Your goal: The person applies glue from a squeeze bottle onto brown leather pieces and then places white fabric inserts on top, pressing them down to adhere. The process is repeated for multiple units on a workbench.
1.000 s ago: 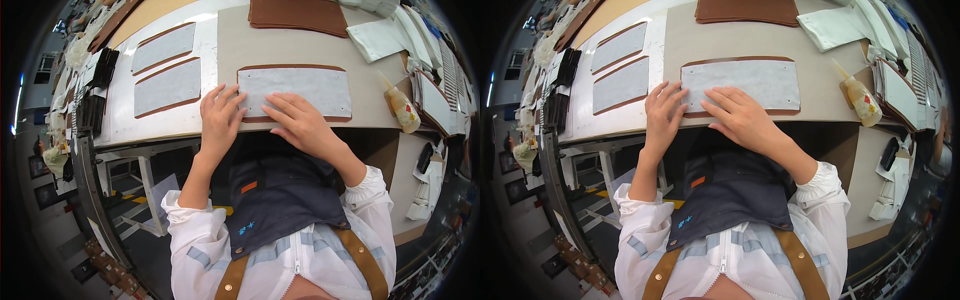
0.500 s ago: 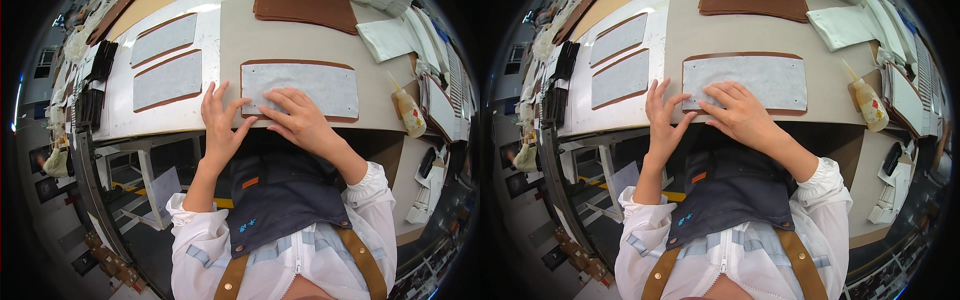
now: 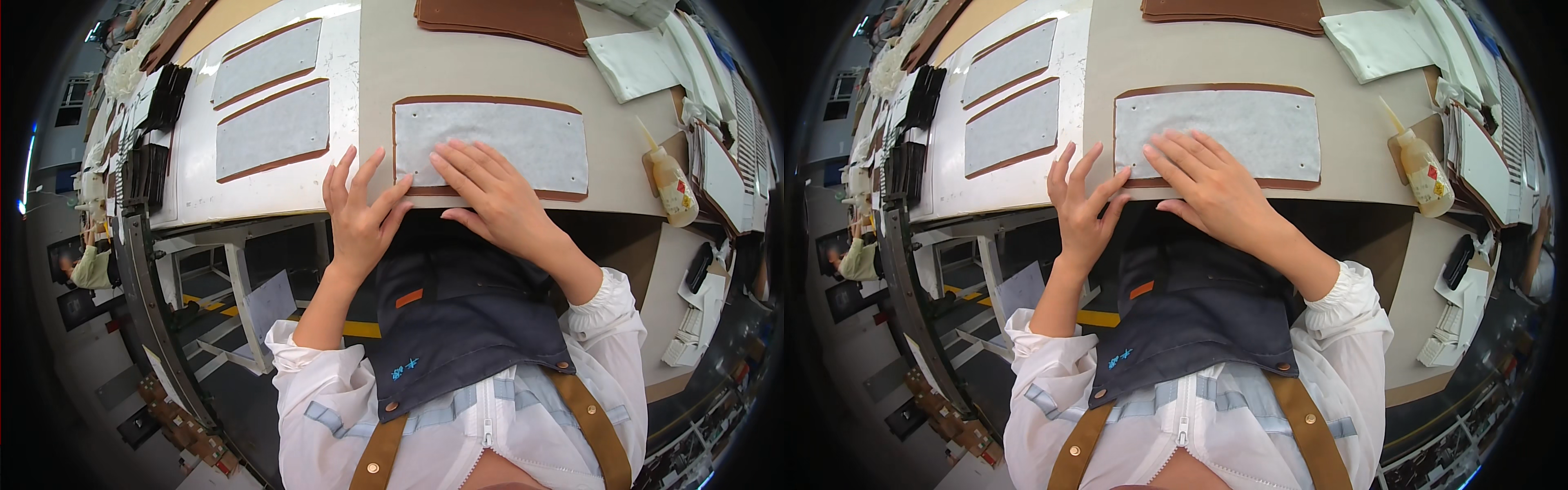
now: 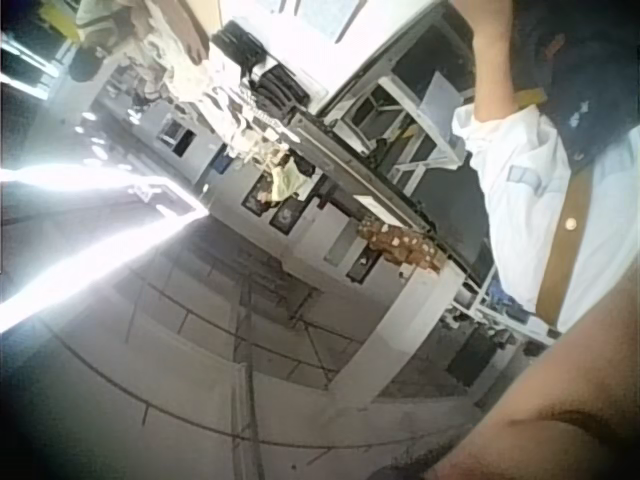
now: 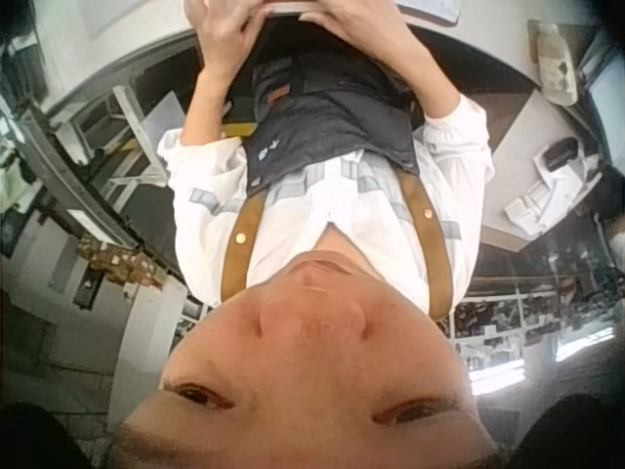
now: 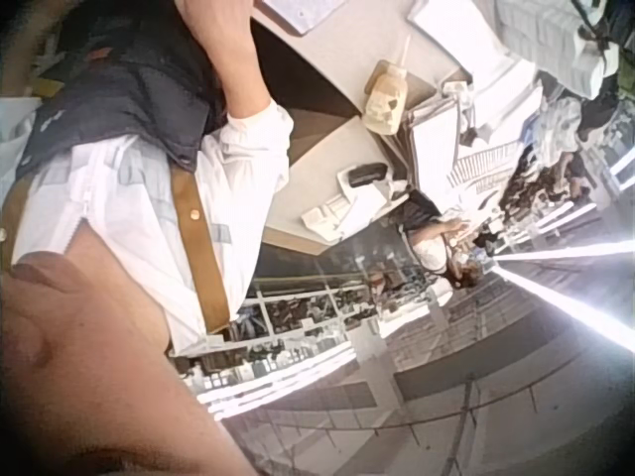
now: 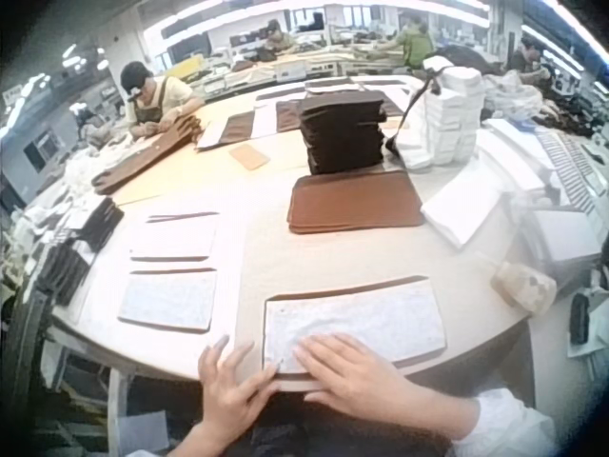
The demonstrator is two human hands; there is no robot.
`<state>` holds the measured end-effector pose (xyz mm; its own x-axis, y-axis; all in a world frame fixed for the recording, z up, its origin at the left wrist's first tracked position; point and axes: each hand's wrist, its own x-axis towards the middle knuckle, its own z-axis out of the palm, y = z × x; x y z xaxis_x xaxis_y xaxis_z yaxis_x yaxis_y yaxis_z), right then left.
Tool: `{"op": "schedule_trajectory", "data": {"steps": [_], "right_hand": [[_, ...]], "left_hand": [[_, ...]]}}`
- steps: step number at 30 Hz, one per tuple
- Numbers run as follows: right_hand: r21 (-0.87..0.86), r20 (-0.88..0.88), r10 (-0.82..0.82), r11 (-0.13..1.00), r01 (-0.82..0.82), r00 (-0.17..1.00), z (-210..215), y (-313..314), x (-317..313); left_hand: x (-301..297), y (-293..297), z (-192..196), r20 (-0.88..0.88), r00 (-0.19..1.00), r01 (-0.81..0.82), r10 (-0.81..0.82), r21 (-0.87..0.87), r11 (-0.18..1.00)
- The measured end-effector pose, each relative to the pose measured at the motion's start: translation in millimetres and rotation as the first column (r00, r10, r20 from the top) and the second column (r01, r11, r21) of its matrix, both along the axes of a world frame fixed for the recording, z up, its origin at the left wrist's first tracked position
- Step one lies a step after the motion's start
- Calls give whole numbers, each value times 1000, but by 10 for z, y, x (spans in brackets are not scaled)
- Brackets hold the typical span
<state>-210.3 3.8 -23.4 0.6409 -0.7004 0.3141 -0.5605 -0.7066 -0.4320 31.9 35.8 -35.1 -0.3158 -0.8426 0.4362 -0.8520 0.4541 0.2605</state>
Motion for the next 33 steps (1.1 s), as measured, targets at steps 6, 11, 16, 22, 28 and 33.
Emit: {"op": "schedule_trajectory", "data": {"steps": [6,11,16,22,28,33], "right_hand": [[8,-159,0,1000,1,987,51,85,-41],[16,-173,17,1000,-14,985,69,70,-69],[82,-154,35,996,-23,987,128,78,-96],[103,-207,65,994,-44,976,161,91,-137],[161,-28,40,986,-35,999,225,52,-282],[77,-44,30,997,-26,999,238,78,-304]], "left_hand": [[132,-24,38,139,978,153,-156,37,988],[222,-120,70,160,957,239,-243,48,970],[216,-133,69,78,969,228,-235,92,969],[179,-101,27,145,961,225,-234,75,971],[155,-102,37,19,978,207,-209,61,976],[23,-103,114,126,977,167,-175,70,983]]}}
